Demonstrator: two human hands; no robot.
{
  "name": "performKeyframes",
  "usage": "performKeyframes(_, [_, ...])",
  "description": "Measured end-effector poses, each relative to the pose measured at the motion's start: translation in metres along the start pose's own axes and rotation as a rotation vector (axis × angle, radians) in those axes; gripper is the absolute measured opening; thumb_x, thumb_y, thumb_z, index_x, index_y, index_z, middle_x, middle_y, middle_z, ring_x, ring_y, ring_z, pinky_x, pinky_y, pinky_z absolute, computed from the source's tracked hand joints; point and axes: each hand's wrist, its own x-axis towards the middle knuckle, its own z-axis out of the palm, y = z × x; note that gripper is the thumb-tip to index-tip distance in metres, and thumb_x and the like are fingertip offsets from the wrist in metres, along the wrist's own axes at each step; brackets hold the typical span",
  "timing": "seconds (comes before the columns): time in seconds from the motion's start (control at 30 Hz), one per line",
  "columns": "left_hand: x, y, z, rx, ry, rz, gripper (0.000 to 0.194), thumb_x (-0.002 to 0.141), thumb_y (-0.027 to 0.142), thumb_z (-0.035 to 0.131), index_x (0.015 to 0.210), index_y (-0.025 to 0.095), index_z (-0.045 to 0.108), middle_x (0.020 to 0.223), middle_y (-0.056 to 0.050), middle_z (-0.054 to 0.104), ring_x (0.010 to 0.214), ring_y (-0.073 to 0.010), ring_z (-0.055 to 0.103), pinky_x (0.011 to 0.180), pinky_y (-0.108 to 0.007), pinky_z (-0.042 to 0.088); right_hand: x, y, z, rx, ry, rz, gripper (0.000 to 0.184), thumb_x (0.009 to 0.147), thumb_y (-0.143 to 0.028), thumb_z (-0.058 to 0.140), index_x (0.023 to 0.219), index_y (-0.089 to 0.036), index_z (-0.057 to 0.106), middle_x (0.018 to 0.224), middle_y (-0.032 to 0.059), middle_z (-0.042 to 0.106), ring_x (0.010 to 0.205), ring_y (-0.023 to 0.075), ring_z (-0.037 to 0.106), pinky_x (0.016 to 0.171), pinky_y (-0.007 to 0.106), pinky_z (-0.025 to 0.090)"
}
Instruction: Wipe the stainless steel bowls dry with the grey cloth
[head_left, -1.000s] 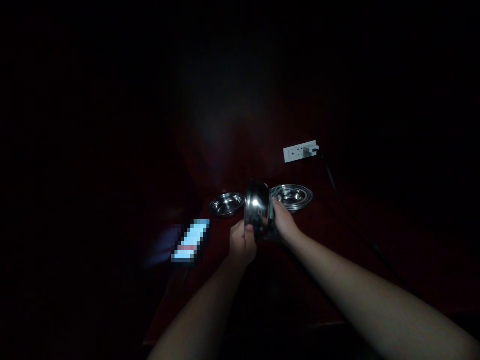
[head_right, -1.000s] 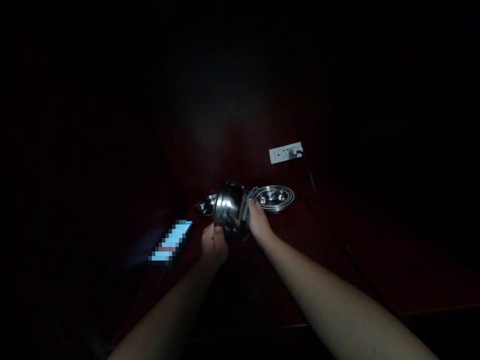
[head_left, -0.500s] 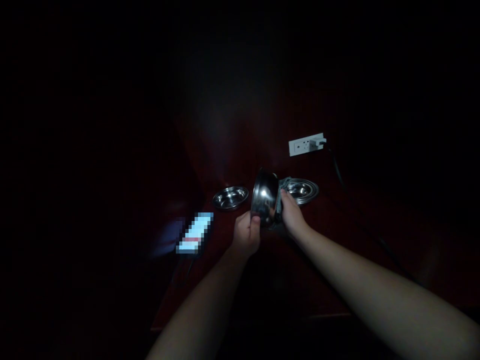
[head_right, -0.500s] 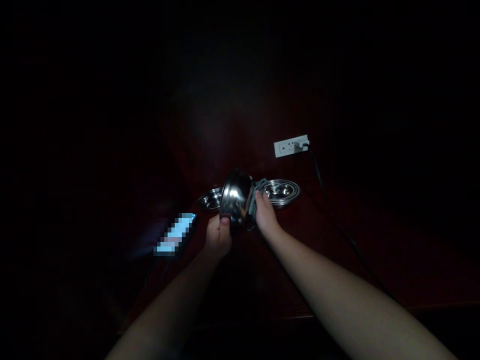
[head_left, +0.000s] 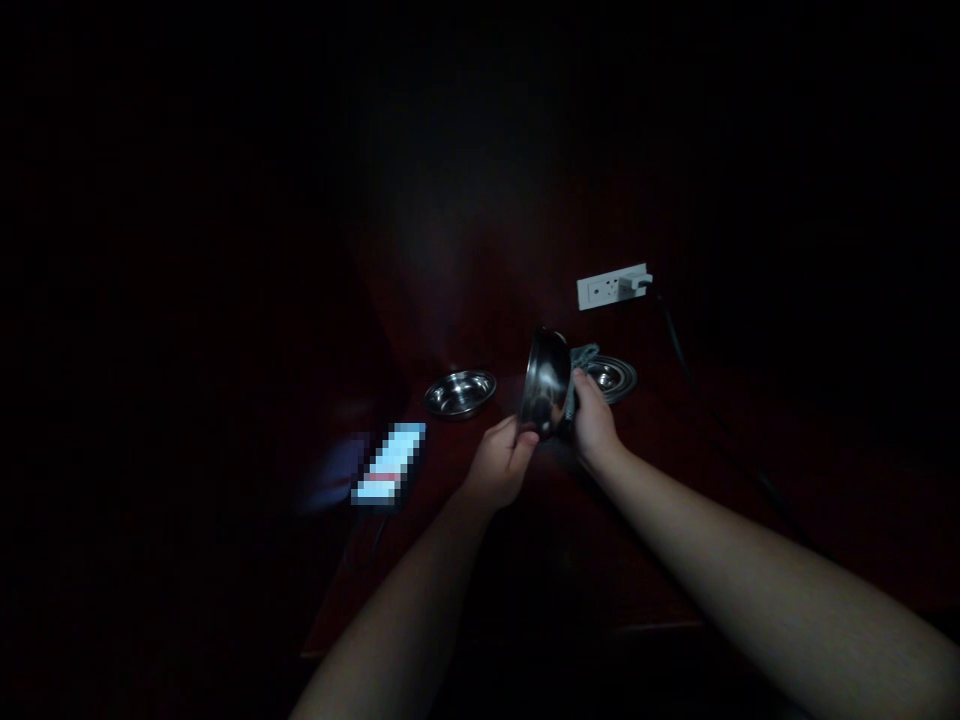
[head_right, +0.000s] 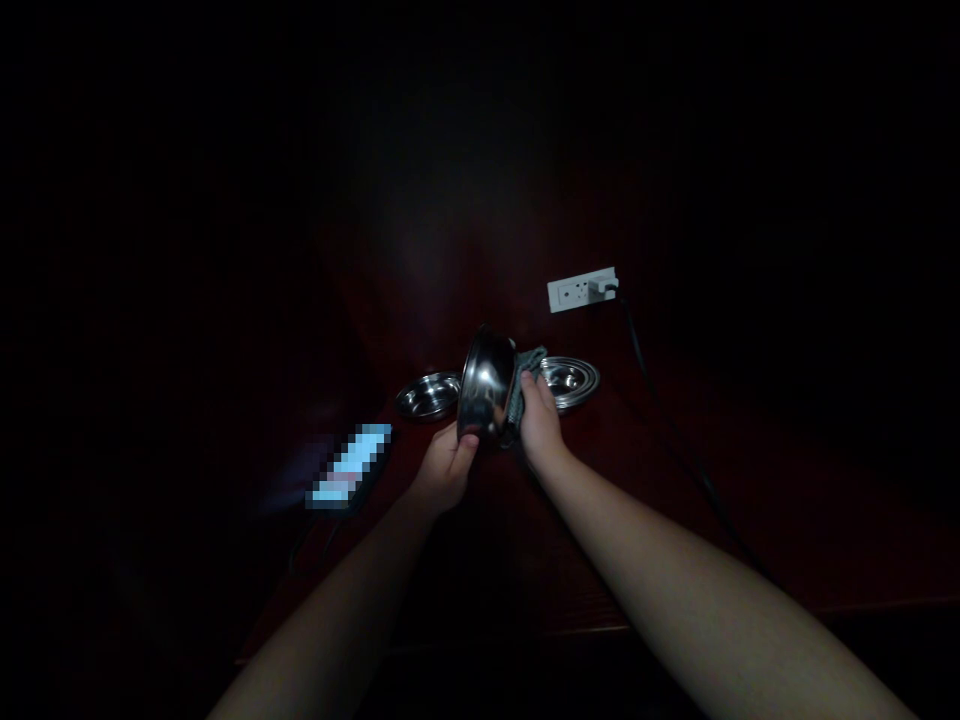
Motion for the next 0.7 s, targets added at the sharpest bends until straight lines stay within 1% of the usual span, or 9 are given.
performKeyframes(0.1, [-0.0007,0.0023,0.0017,-0.016,-0.050,-0.008,0.033,0.091,0.032,0.037,0.105,0.015,0.063,0.104,-0.009,0.065,0.097,-0.0208,0.060,0.088,-0.032,0.046,0.0008,-0.0009,-0.0008,-0.014,0.006,-0.051,0.038,0.074,-0.054,0.055,0.090,-0.020,0.062,0.088,0.0000,0.065,0.087,0.0180,0.058,0.083,0.032,0.042])
performKeyframes(0.23, [-0.0012,0.0032,0.0033,-0.010,-0.089,-0.007,0.032,0.091,0.029,0.039,0.108,0.016,0.062,0.110,-0.009,0.064,0.102,-0.0210,0.059,0.090,-0.033,0.046,-0.0004,-0.0036,-0.0007,-0.045,0.022,-0.039,0.036,0.075,-0.053,0.054,0.088,-0.020,0.062,0.084,-0.0005,0.065,0.085,0.0182,0.059,0.082,0.032,0.042])
performKeyframes(0.4, [-0.0007,0.0001,0.0025,0.043,-0.129,-0.055,0.031,0.091,0.028,0.039,0.105,0.016,0.063,0.107,-0.009,0.066,0.099,-0.0213,0.060,0.089,-0.033,0.046,-0.0009,-0.0025,-0.0009,-0.032,0.003,-0.020,0.038,0.075,-0.053,0.053,0.093,-0.021,0.062,0.090,0.0004,0.065,0.089,0.0186,0.059,0.084,0.033,0.041])
performKeyframes(0.5, [-0.0004,-0.0024,0.0029,0.074,-0.159,-0.080,0.030,0.090,0.029,0.040,0.103,0.015,0.063,0.106,-0.009,0.067,0.097,-0.0222,0.062,0.087,-0.033,0.047,0.0006,0.0001,-0.0015,-0.025,0.003,-0.010,0.038,0.075,-0.053,0.054,0.092,-0.021,0.062,0.089,0.0005,0.065,0.088,0.0185,0.059,0.085,0.033,0.041])
performKeyframes(0.7, [-0.0004,-0.0033,0.0041,0.105,-0.169,-0.100,0.029,0.090,0.030,0.040,0.104,0.016,0.062,0.105,-0.009,0.068,0.096,-0.0225,0.063,0.085,-0.034,0.048,0.0019,0.0024,-0.0010,0.011,-0.015,0.010,0.036,0.074,-0.053,0.056,0.090,-0.021,0.061,0.087,-0.0008,0.065,0.086,0.0177,0.059,0.086,0.033,0.041])
